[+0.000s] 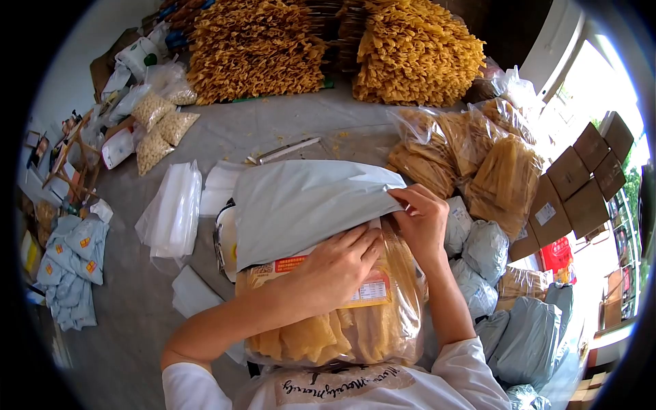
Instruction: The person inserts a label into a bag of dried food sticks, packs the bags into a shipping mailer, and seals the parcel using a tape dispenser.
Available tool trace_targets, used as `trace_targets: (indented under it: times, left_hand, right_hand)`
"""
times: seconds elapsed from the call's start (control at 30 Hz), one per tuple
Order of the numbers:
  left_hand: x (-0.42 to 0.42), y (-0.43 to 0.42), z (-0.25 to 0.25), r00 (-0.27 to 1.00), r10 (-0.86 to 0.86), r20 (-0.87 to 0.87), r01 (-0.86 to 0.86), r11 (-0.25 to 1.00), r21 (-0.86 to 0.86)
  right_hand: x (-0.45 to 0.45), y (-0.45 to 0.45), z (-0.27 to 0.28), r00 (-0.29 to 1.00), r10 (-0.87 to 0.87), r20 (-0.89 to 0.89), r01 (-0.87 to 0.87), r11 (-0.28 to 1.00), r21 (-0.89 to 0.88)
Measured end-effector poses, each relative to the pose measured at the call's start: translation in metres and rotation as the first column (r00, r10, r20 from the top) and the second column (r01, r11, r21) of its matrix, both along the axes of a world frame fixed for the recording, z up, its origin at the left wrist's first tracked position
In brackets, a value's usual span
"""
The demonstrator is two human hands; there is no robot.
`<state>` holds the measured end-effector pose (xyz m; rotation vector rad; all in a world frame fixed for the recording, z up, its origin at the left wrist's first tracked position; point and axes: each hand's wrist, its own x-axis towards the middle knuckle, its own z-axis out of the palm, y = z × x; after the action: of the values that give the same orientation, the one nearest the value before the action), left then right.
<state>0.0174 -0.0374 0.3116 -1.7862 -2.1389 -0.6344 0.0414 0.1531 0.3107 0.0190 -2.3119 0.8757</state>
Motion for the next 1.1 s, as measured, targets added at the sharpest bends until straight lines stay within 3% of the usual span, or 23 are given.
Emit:
trace_targets:
  times: [0.07,0.13,0.2,0.23,0.3,0.33,0.4,0.43,0.47,0.53,0.57,0.63,0.67,0.73,0.87,0.9,0.93,0.97,1.0,1.07,1.1]
  left_hand:
    - [0.002,0.002,-0.007,0.993,-0.001,0.114,0.014,0.994,-0.111]
    - [0.001,0.002,-0.004,0.988,-0.005,0.155,0.027,0.99,-0.142]
    - [-0.001,0.004,-0.009,0.984,0.01,0.178,-0.013,1.0,0.016]
    - [-0.003,0.004,-0.009,0.983,0.018,0.182,-0.021,1.0,0.017]
    - [-0.009,0.007,-0.006,0.954,0.175,0.243,-0.12,0.967,-0.225]
    - [-0.01,0.007,-0.002,0.952,0.187,0.243,-0.133,0.966,-0.223]
    - [-0.01,0.006,0.008,0.873,0.264,0.41,-0.136,0.939,-0.315]
    - [-0.005,0.003,0.0,0.894,0.212,0.395,-0.145,0.971,-0.192]
    - [0.005,-0.005,0.0,0.894,0.219,0.392,-0.152,0.969,-0.194]
    - [0.028,-0.03,0.011,0.968,0.147,0.203,-0.077,0.945,-0.317]
    - [0.032,-0.041,0.019,0.966,0.151,0.209,-0.077,0.944,-0.322]
    - [0.037,-0.065,0.029,0.967,0.252,0.042,-0.253,0.967,0.018]
    - [0.031,-0.071,0.027,0.965,0.259,0.043,-0.26,0.965,0.012]
    - [0.011,-0.078,0.016,0.853,0.522,-0.03,-0.522,0.851,-0.055]
    - [-0.001,-0.103,-0.008,0.781,0.611,-0.133,-0.617,0.787,-0.01]
    - [0.001,-0.111,-0.006,0.804,0.566,0.185,-0.578,0.816,0.016]
    - [0.004,-0.115,-0.004,0.749,0.454,0.482,-0.544,0.837,0.056]
    - [0.007,-0.115,-0.001,0.729,0.291,0.62,-0.449,0.887,0.111]
    - [0.008,-0.114,-0.002,0.723,0.296,0.624,-0.454,0.885,0.106]
    - [0.009,-0.111,-0.01,0.842,0.363,0.4,-0.438,0.892,0.112]
    - [0.009,-0.114,-0.013,0.849,0.38,0.366,-0.436,0.896,0.081]
  right_hand:
    - [0.003,0.001,0.01,0.996,-0.094,0.004,0.093,0.996,0.005]
    - [0.006,-0.002,0.012,0.997,-0.079,0.003,0.079,0.997,0.02]
    - [0.012,-0.009,0.013,0.994,-0.034,-0.104,0.046,0.992,0.116]
    - [0.016,-0.012,0.012,0.991,-0.022,-0.134,0.043,0.987,0.158]
    - [0.029,-0.017,0.011,0.99,0.0,-0.139,0.031,0.975,0.221]
    - [0.035,-0.019,0.01,0.989,0.016,-0.146,0.026,0.958,0.285]
    - [0.046,-0.02,0.005,0.98,0.059,-0.188,0.012,0.934,0.358]
    - [0.052,-0.02,0.003,0.977,0.084,-0.194,0.002,0.915,0.404]
    - [0.057,-0.019,0.002,0.974,0.106,-0.201,-0.004,0.893,0.449]
    - [0.064,-0.019,0.002,0.976,0.102,-0.191,0.0,0.881,0.474]
    - [0.067,-0.02,0.004,0.976,0.095,-0.196,0.006,0.887,0.461]
    - [0.07,-0.021,0.002,0.975,0.09,-0.205,0.009,0.899,0.438]
    - [0.07,-0.021,0.0,0.975,0.096,-0.202,0.001,0.901,0.433]
    - [0.068,-0.022,-0.004,0.968,0.094,-0.233,0.005,0.919,0.394]
    - [0.069,-0.02,-0.008,0.963,0.082,-0.256,0.03,0.914,0.405]
    - [0.07,-0.019,-0.01,0.962,0.087,-0.259,0.026,0.914,0.404]
    - [0.071,-0.018,-0.012,0.964,0.067,-0.257,0.029,0.935,0.352]
    - [0.072,-0.018,-0.013,0.967,0.047,-0.249,0.031,0.953,0.3]
    - [0.073,-0.019,-0.013,0.969,0.051,-0.242,0.024,0.954,0.298]
    - [0.073,-0.022,-0.011,0.974,0.052,-0.22,0.021,0.948,0.316]
    - [0.073,-0.022,-0.011,0.974,0.057,-0.221,0.017,0.948,0.318]
